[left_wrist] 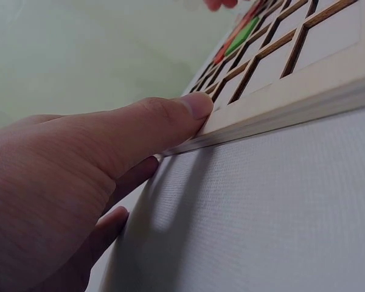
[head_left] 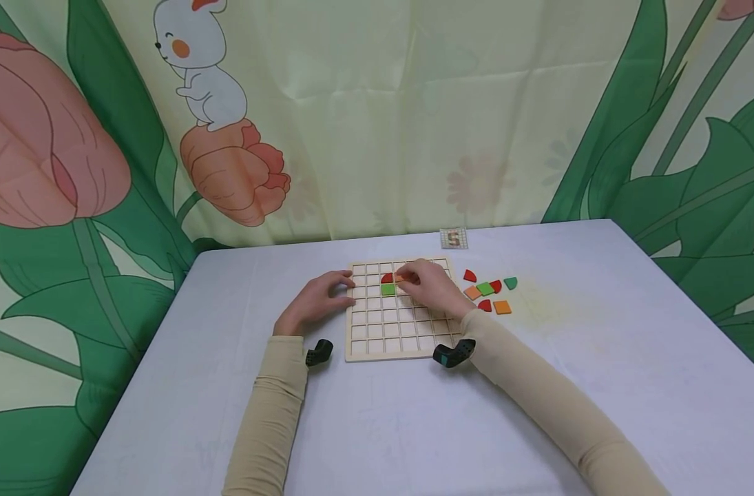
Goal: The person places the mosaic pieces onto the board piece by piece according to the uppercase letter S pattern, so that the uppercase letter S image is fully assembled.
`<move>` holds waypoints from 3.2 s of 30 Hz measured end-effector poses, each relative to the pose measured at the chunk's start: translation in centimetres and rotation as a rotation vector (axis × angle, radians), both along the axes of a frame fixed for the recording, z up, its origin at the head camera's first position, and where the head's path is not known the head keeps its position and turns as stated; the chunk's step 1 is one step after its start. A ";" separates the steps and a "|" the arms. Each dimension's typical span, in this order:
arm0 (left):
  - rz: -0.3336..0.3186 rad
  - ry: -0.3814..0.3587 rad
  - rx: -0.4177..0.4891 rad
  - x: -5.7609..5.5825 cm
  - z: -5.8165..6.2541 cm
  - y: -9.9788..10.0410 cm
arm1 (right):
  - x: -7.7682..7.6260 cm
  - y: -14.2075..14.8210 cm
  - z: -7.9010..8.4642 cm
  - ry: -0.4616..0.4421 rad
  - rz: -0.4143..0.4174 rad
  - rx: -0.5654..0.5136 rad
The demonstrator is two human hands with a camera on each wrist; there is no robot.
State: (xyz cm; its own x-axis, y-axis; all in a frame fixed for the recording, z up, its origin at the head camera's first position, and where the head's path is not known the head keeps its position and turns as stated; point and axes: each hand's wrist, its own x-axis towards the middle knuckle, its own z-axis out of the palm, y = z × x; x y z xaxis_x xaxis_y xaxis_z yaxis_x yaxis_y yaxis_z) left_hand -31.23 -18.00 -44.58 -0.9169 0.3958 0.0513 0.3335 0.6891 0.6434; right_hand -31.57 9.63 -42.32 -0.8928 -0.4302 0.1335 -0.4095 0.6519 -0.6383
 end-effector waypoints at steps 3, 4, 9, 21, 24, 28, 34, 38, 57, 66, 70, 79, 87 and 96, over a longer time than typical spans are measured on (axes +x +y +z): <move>-0.001 -0.002 0.000 0.1 0.1 0.1 | 0.2 1.8 0.3 -0.028 -0.047 -0.026; 0.000 -0.003 0.001 0.1 0.1 0.1 | 0.3 2.5 0.4 -0.042 -0.071 -0.033; 0.000 -0.007 0.003 0.2 0.3 0.0 | 0.7 6.0 0.7 -0.092 -0.172 -0.032; 0.003 -0.016 -0.008 0.1 0.2 0.0 | 2.2 13.4 0.8 -0.261 -0.314 -0.013; -0.001 -0.004 -0.001 0.1 0.1 0.0 | 2.6 14.6 0.8 -0.260 -0.324 0.002; -0.007 0.011 -0.004 0.1 0.0 0.0 | 2.8 15.9 0.6 -0.262 -0.318 0.021; 0.001 -0.004 -0.007 0.1 0.0 0.0 | 2.9 17.0 0.3 -0.249 -0.287 0.071; 0.001 -0.011 -0.003 0.1 0.0 0.0 | 2.9 17.7 0.2 -0.229 -0.299 0.107; -0.007 0.011 0.001 0.2 0.1 -0.1 | 1.3 18.0 -0.7 -0.149 -0.298 0.181; -0.002 0.008 -0.003 0.2 0.2 -0.1 | 1.2 17.9 -0.7 -0.151 -0.300 0.185; -0.001 -0.001 -0.007 0.2 0.2 0.0 | 1.3 17.9 -0.8 -0.165 -0.324 0.165; -0.002 0.006 -0.007 0.2 0.0 -0.1 | 1.6 17.9 -1.2 -0.143 -0.316 0.095; -0.006 0.002 -0.006 0.1 0.0 0.0 | 1.4 17.9 -1.2 -0.041 -0.299 0.119; -0.003 0.009 -0.004 0.1 0.0 0.0 | 1.3 17.9 -0.9 -0.120 -0.221 0.163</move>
